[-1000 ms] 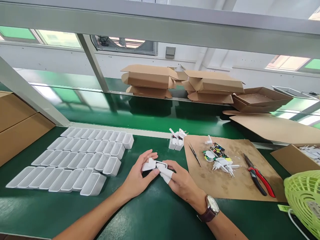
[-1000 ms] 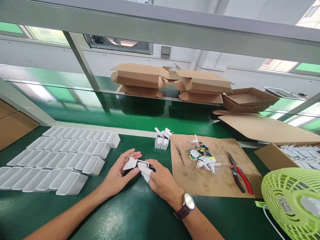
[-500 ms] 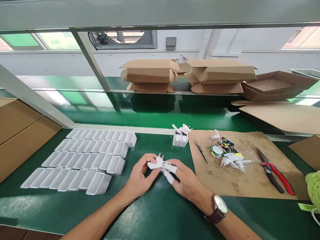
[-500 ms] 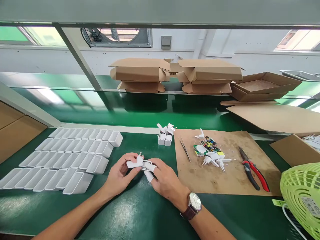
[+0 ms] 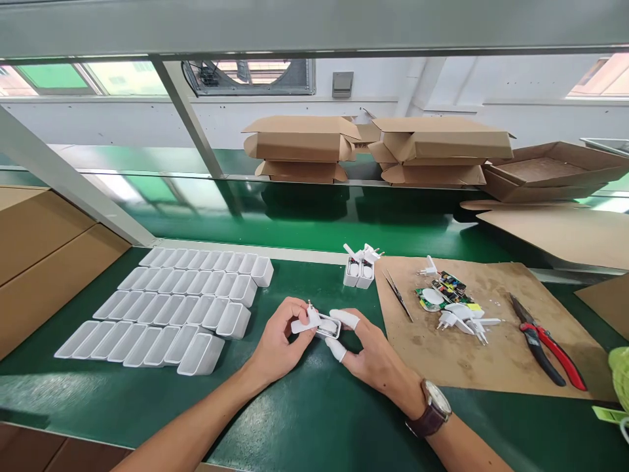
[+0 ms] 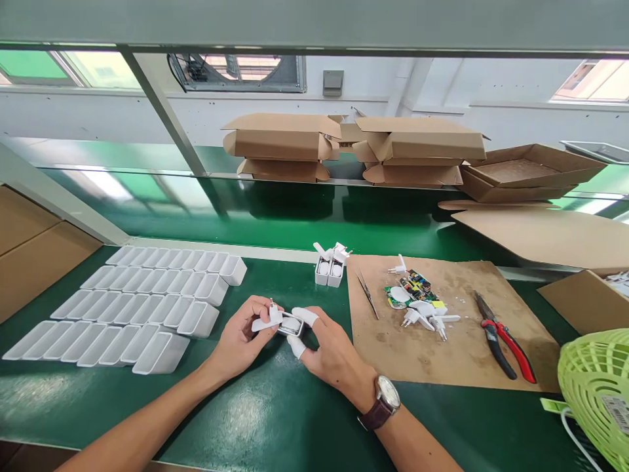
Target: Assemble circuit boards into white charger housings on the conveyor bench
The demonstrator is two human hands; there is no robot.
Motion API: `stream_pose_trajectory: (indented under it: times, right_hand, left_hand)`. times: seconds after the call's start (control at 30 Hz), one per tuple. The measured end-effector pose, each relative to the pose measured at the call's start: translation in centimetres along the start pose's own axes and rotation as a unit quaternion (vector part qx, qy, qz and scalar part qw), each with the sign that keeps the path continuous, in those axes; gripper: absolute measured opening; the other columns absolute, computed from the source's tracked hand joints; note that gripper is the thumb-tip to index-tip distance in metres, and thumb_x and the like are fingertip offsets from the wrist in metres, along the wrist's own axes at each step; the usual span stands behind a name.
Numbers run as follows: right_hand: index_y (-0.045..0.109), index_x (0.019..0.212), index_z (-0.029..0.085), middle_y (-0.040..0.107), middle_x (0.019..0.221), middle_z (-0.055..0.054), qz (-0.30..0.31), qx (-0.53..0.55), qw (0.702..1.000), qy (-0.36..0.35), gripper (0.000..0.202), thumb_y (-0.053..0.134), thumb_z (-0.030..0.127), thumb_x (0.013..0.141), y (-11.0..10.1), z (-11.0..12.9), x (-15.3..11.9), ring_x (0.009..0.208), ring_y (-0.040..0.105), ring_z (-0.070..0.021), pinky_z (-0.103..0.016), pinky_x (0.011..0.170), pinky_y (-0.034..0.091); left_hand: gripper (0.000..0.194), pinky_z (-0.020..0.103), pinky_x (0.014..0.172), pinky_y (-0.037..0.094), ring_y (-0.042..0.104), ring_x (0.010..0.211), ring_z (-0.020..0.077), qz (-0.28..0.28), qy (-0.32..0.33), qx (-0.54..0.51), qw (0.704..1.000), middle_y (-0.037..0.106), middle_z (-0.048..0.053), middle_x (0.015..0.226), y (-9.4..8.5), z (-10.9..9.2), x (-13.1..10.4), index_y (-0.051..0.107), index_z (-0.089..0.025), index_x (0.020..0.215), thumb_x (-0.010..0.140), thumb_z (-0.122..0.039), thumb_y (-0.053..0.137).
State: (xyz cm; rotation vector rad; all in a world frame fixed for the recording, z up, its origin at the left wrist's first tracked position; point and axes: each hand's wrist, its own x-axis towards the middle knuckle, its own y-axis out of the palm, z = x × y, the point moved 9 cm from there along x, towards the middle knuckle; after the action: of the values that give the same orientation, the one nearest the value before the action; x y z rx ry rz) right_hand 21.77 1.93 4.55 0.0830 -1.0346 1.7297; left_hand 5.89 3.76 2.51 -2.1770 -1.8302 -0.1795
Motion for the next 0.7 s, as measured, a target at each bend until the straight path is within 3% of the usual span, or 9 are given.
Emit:
stream_pose_trajectory:
  times: [0.17, 0.27, 0.3, 0.37, 0.43, 0.53, 0.6, 0.7]
  right_hand:
    - [0.063, 0.130, 0.029, 0.068, 0.112, -0.010, 0.038, -0.016, 0.999, -0.011, 0.038, 0.056, 0.014, 0.096, 1.0, -0.2, -0.3, 0.100, 0.068, -0.0251, -0.042, 0.085, 0.063]
    - [0.067, 0.124, 0.027, 0.068, 0.112, -0.010, 0.015, 0.055, 0.998, 0.027, 0.034, 0.058, 0.015, 0.093, 0.8, -0.9, -0.1, 0.100, 0.068, -0.0240, -0.041, 0.086, 0.062]
    - [0.067, 0.123, 0.027, 0.068, 0.115, -0.010, -0.002, 0.105, 0.993, 0.061, 0.033, 0.059, 0.017, 0.093, 0.6, -1.4, 0.0, 0.103, 0.068, -0.0238, -0.040, 0.088, 0.062]
    - [0.067, 0.123, 0.026, 0.069, 0.119, -0.009, -0.016, 0.248, 0.956, 0.159, 0.031, 0.061, 0.024, 0.093, 1.0, -2.7, -0.2, 0.108, 0.068, -0.0239, -0.040, 0.091, 0.062]
    - [0.066, 0.123, 0.024, 0.072, 0.116, -0.009, -0.005, 0.399, 0.881, 0.253, 0.031, 0.061, 0.032, 0.093, 2.3, -3.5, -0.6, 0.107, 0.070, -0.0250, -0.043, 0.091, 0.062]
    - [0.068, 0.117, 0.020, 0.075, 0.108, -0.009, 0.018, 0.530, 0.784, 0.323, 0.033, 0.063, 0.039, 0.090, 4.0, -3.3, -1.1, 0.103, 0.074, -0.0287, -0.051, 0.095, 0.059]
    - [0.069, 0.114, 0.019, 0.076, 0.108, -0.010, 0.016, 0.559, 0.756, 0.340, 0.034, 0.068, 0.040, 0.086, 4.4, -3.1, -1.2, 0.104, 0.074, -0.0311, -0.054, 0.096, 0.058]
    - [0.070, 0.112, 0.019, 0.077, 0.109, -0.012, 0.020, 0.575, 0.739, 0.351, 0.035, 0.071, 0.040, 0.084, 4.8, -2.9, -1.3, 0.105, 0.074, -0.0326, -0.055, 0.098, 0.056]
  left_hand:
    - [0.018, 0.028, 0.074, 0.054, 0.060, 0.082, 0.0149, 0.011, -0.022, 0.020, 1.000, 0.058, 0.002, 0.094, 0.0, 0.5, 0.1, 0.051, -0.022, 0.087, 0.096, -0.032, 0.061]
    - [0.019, 0.032, 0.082, 0.056, 0.064, 0.089, 0.0176, -0.002, -0.032, 0.058, 0.998, 0.063, 0.003, 0.098, -0.4, 1.1, -0.1, 0.056, -0.022, 0.099, 0.094, -0.037, 0.066]
    - [0.032, 0.036, 0.088, 0.056, 0.066, 0.097, 0.0205, -0.005, -0.020, 0.080, 0.997, 0.065, 0.005, 0.105, -0.4, 1.0, -0.3, 0.057, -0.023, 0.110, 0.089, -0.040, 0.073]
    - [0.071, 0.044, 0.101, 0.054, 0.065, 0.114, 0.0273, 0.000, 0.033, 0.127, 0.991, 0.064, 0.009, 0.124, 0.0, 0.0, -0.6, 0.049, -0.025, 0.135, 0.077, -0.041, 0.086]
    - [0.088, 0.049, 0.107, 0.051, 0.061, 0.125, 0.0307, 0.011, 0.101, 0.166, 0.981, 0.059, 0.012, 0.136, 0.8, -1.5, -1.1, 0.039, -0.027, 0.147, 0.075, -0.038, 0.088]
    - [0.075, 0.048, 0.105, 0.053, 0.061, 0.125, 0.0301, 0.010, 0.166, 0.196, 0.966, 0.060, 0.014, 0.135, 1.6, -3.2, -1.6, 0.040, -0.027, 0.147, 0.084, -0.032, 0.080]
    - [0.073, 0.047, 0.103, 0.055, 0.061, 0.124, 0.0305, 0.009, 0.181, 0.200, 0.963, 0.061, 0.014, 0.134, 1.8, -3.7, -1.6, 0.040, -0.026, 0.148, 0.086, -0.032, 0.078]
    - [0.078, 0.048, 0.102, 0.055, 0.063, 0.124, 0.0306, 0.004, 0.200, 0.192, 0.961, 0.062, 0.015, 0.134, 1.7, -3.9, -1.5, 0.034, -0.027, 0.152, 0.087, -0.032, 0.077]
